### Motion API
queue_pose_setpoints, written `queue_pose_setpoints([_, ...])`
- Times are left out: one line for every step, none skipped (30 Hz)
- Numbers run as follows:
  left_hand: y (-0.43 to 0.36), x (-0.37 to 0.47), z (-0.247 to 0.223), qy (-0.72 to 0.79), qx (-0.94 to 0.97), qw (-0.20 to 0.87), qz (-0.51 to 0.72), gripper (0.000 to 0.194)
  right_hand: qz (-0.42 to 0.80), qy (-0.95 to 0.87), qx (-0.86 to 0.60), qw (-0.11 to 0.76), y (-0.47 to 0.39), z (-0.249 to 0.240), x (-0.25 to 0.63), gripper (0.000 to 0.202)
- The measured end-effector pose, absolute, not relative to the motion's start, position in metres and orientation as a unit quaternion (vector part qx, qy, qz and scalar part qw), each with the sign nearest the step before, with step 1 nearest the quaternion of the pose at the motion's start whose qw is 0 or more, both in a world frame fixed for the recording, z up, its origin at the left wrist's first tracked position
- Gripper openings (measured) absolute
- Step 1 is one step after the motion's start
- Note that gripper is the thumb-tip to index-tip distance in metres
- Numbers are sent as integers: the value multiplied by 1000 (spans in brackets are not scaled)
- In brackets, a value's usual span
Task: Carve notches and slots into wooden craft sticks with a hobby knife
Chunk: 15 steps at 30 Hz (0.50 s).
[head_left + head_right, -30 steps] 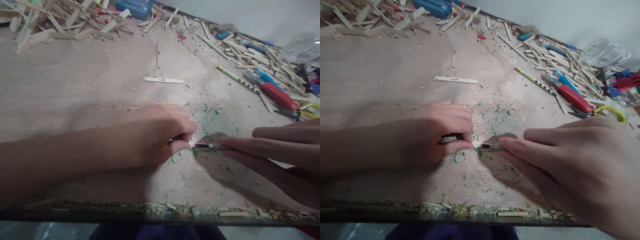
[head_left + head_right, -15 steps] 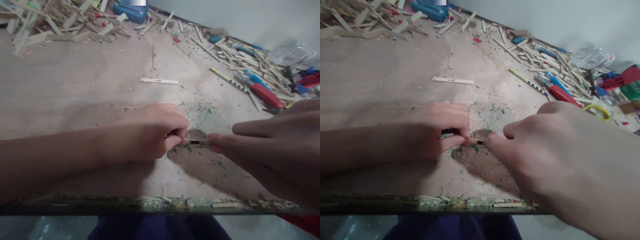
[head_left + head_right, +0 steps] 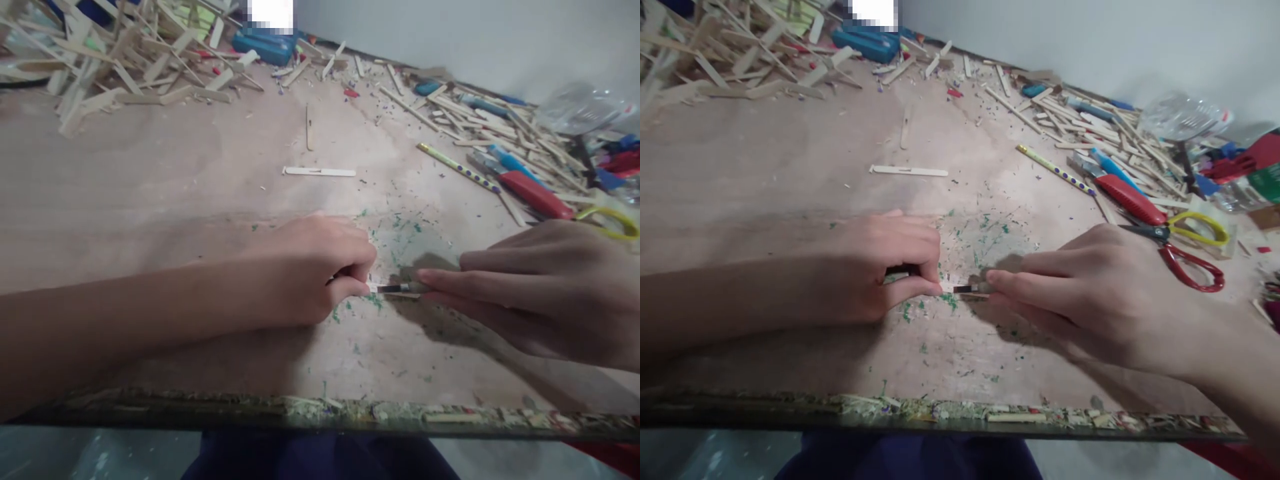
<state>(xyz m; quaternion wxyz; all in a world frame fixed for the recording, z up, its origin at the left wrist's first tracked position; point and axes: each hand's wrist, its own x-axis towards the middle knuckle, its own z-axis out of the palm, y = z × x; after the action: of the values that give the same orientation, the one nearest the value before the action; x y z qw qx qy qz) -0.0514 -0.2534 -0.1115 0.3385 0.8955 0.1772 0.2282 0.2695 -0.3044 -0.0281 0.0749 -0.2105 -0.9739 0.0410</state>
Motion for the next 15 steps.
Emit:
queue_pose_setpoints([-254, -52, -112, 175, 895, 339, 231, 29, 44, -973, -211, 81, -305, -33, 273, 24])
queue_pose_setpoints([-254, -52, -113, 174, 894, 341, 233, 29, 51, -971, -212, 94, -306, -39, 276, 22])
queue_pose_setpoints([-254, -53, -114, 174, 892, 346, 235, 29, 55, -968, -217, 109, -307, -45, 278, 18])
queue_pose_setpoints([-255, -54, -114, 171, 888, 352, 240, 28, 58, -965, -225, 121, -308, -51, 280, 15])
queue_pose_setpoints([-255, -54, -115, 167, 886, 357, 246, 29, 61, -961, -233, 134, -310, -57, 280, 17])
queue_pose_setpoints([-255, -55, -115, 165, 884, 361, 249, 30, 64, -958, -242, 140, -311, -63, 281, 20])
queue_pose_setpoints([-256, -56, -114, 161, 882, 362, 255, 32, 69, -956, -248, 144, -312, -67, 281, 23])
queue_pose_setpoints([-256, -56, -113, 160, 882, 361, 256, 33, 78, -953, -252, 146, -313, -71, 281, 24])
queue_pose_setpoints([-256, -57, -111, 162, 884, 360, 248, 35, 89, -951, -256, 149, -314, -74, 281, 24])
queue_pose_setpoints([-257, -57, -109, 166, 887, 359, 240, 36, 101, -949, -257, 155, -314, -76, 281, 23])
queue_pose_setpoints([-257, -57, -106, 170, 889, 358, 231, 37, 111, -946, -258, 160, -314, -77, 282, 22])
queue_pose_setpoints([-257, -58, -104, 172, 890, 358, 223, 37, 117, -945, -262, 158, -314, -76, 282, 21])
queue_pose_setpoints([-257, -58, -103, 172, 892, 359, 217, 36, 117, -944, -266, 155, -315, -74, 282, 21])
queue_pose_setpoints([-256, -58, -102, 172, 893, 358, 211, 35, 115, -945, -267, 151, -315, -71, 282, 22])
queue_pose_setpoints([-256, -58, -102, 170, 893, 358, 214, 34, 111, -947, -265, 146, -315, -68, 282, 22])
